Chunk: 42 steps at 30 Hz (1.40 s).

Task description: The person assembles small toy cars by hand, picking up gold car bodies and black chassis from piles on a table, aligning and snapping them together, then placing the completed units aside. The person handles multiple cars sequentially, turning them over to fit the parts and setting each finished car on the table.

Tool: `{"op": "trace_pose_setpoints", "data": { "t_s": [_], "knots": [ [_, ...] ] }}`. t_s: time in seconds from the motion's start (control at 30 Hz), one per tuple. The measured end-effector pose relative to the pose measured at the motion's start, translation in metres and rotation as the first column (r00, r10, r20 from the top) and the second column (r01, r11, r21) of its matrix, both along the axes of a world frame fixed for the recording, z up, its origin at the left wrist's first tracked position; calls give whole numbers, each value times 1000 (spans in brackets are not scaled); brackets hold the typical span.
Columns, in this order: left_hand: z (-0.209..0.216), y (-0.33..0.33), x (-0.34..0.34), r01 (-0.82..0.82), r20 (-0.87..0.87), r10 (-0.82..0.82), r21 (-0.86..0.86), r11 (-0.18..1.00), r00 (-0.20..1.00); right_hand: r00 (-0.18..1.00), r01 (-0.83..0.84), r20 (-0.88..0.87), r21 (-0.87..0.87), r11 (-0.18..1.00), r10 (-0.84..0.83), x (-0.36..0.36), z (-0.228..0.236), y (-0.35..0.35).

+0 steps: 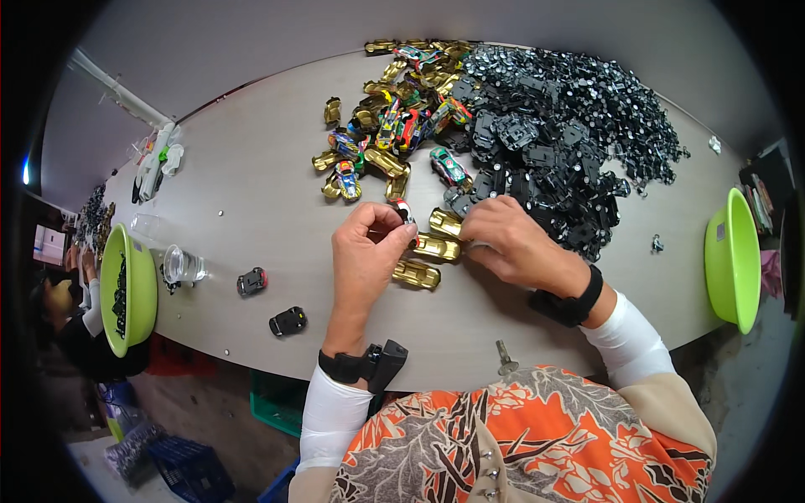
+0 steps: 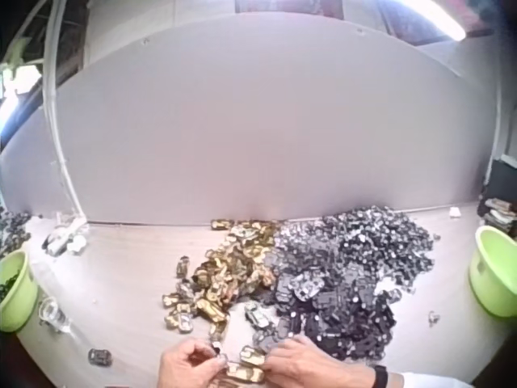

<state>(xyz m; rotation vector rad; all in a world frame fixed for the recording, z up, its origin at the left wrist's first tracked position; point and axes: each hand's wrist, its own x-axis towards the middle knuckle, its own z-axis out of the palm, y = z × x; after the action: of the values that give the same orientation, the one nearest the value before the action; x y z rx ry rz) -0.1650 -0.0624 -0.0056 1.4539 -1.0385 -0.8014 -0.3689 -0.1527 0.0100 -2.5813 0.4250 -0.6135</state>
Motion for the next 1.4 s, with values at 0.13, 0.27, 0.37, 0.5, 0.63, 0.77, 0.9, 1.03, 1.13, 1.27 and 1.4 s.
{"op": "trace_pose_setpoints", "data": {
  "t_s": [0.13,0.27,0.37,0.5,0.63,0.77,0.9,1.03,1.13,1.27,1.4],
  "knots": [
    [19,-1,-32,140,-322,-150,-54,989,935,968,62,214,289,955,-127,-9,12,17],
    [7,-9,-59,218,-411,-222,-56,974,884,956,89,184,559,824,-229,-14,9,27],
    [13,-10,-55,328,-481,-259,62,943,838,927,-23,210,860,510,-311,-24,5,23],
    [24,-12,-54,356,-404,-276,138,924,872,899,-149,214,970,192,-382,-35,3,18],
    [10,-32,-44,36,489,-31,0,999,872,904,-80,174,967,243,-391,-44,-1,12],
    [5,-50,-43,-112,907,1,51,992,421,903,365,156,215,906,-401,-37,0,22],
    [5,-62,-57,-82,837,-56,119,990,544,922,382,-10,-140,914,-387,-35,-1,26],
    [-2,-65,-58,-18,707,-46,83,996,706,941,318,-80,-126,940,-329,-35,-14,25],
    [1,-58,-52,99,782,-3,-74,992,623,943,319,-78,-72,945,-324,-35,-15,26],
    [1,-55,-47,254,854,-146,17,967,499,959,275,-56,-49,960,-278,-33,-14,28],
    [6,-57,-46,224,840,-157,44,974,519,959,271,-76,-31,962,-272,-36,-16,28]
  ]
}}
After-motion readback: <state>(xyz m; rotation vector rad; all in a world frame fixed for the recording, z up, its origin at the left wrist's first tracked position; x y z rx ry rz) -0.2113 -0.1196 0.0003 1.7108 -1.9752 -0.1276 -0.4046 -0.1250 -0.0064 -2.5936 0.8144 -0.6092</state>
